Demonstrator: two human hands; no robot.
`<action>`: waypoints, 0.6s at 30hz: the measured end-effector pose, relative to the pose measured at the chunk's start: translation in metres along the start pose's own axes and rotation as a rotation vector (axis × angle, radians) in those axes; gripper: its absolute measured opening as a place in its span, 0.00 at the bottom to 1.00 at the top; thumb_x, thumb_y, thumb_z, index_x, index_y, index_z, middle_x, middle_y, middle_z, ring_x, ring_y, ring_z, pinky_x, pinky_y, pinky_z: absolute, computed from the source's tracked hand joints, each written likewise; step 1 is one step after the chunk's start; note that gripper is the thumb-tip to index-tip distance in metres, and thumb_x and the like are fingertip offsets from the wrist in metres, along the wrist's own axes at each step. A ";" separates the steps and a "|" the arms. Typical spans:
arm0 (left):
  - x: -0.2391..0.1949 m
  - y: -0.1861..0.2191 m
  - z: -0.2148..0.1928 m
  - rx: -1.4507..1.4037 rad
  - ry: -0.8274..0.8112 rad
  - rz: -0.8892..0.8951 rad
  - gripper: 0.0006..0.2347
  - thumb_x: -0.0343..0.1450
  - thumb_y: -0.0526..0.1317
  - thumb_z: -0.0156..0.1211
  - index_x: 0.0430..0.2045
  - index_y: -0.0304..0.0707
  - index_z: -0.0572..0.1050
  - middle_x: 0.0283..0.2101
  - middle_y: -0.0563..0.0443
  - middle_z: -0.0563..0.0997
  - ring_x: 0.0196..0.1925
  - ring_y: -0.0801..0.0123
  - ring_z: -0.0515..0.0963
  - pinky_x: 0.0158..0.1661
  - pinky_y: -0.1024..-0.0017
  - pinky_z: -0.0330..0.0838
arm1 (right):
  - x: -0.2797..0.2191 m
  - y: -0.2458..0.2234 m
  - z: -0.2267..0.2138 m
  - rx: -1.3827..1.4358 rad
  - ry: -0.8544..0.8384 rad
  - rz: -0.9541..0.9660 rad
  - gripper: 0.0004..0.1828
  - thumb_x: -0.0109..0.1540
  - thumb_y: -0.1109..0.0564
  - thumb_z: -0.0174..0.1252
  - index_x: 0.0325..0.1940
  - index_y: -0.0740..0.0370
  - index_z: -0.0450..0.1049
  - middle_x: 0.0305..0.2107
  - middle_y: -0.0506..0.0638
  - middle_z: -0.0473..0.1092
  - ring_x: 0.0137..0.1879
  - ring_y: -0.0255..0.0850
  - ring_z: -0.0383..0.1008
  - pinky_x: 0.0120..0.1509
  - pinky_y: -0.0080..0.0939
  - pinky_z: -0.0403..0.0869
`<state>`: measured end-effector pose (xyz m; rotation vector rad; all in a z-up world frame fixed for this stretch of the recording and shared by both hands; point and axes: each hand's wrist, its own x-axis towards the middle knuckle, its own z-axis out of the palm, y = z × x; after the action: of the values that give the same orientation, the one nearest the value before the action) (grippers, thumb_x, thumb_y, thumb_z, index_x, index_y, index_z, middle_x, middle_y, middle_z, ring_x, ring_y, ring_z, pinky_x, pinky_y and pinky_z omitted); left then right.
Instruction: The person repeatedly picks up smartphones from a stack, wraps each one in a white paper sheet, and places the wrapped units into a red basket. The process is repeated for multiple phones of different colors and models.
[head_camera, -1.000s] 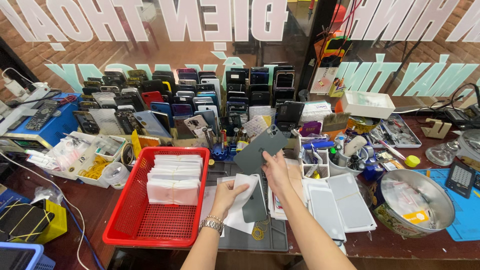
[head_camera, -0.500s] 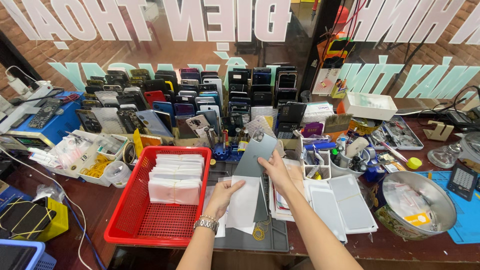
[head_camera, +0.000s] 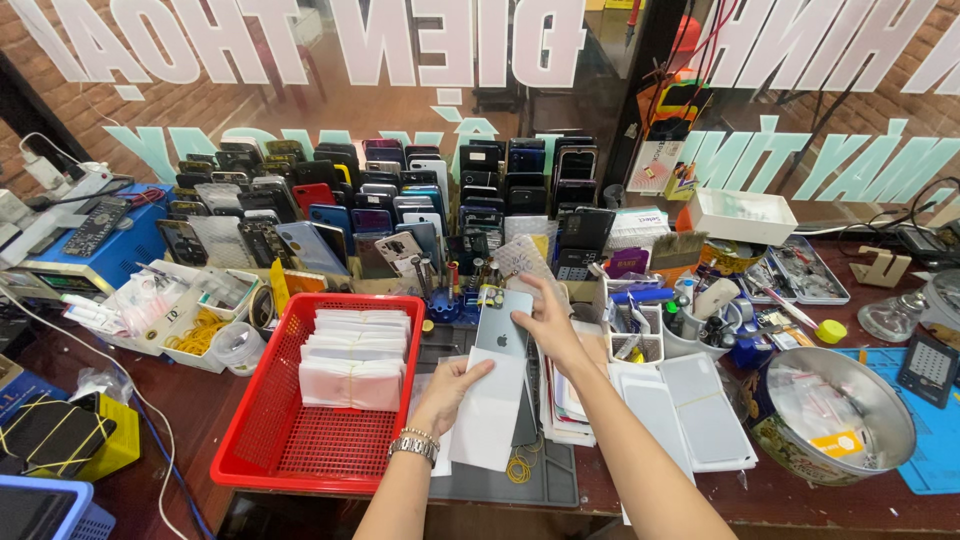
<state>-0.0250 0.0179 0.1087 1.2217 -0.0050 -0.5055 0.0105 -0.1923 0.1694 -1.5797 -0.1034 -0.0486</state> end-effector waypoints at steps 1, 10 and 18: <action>0.001 -0.001 -0.001 -0.015 0.023 0.000 0.12 0.69 0.42 0.67 0.37 0.28 0.83 0.37 0.46 0.87 0.34 0.73 0.85 0.36 0.74 0.79 | -0.002 0.000 0.000 -0.032 -0.049 0.013 0.31 0.60 0.63 0.60 0.68 0.55 0.66 0.44 0.53 0.76 0.49 0.36 0.77 0.51 0.33 0.75; 0.024 -0.007 -0.015 -0.144 0.201 -0.008 0.13 0.68 0.43 0.69 0.36 0.29 0.82 0.35 0.47 0.86 0.33 0.70 0.84 0.36 0.71 0.78 | -0.008 0.025 0.013 -0.297 -0.241 0.060 0.17 0.67 0.48 0.52 0.52 0.57 0.81 0.41 0.42 0.77 0.44 0.29 0.72 0.46 0.34 0.73; 0.032 -0.012 -0.033 -0.209 0.325 0.069 0.13 0.66 0.42 0.70 0.35 0.30 0.82 0.35 0.47 0.86 0.32 0.70 0.84 0.35 0.72 0.78 | -0.011 0.038 0.026 -0.040 -0.234 0.338 0.23 0.63 0.50 0.59 0.62 0.49 0.68 0.40 0.44 0.78 0.45 0.32 0.77 0.47 0.36 0.77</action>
<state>0.0077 0.0322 0.0780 1.0821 0.2750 -0.2367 0.0021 -0.1671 0.1301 -1.6192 -0.0167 0.4007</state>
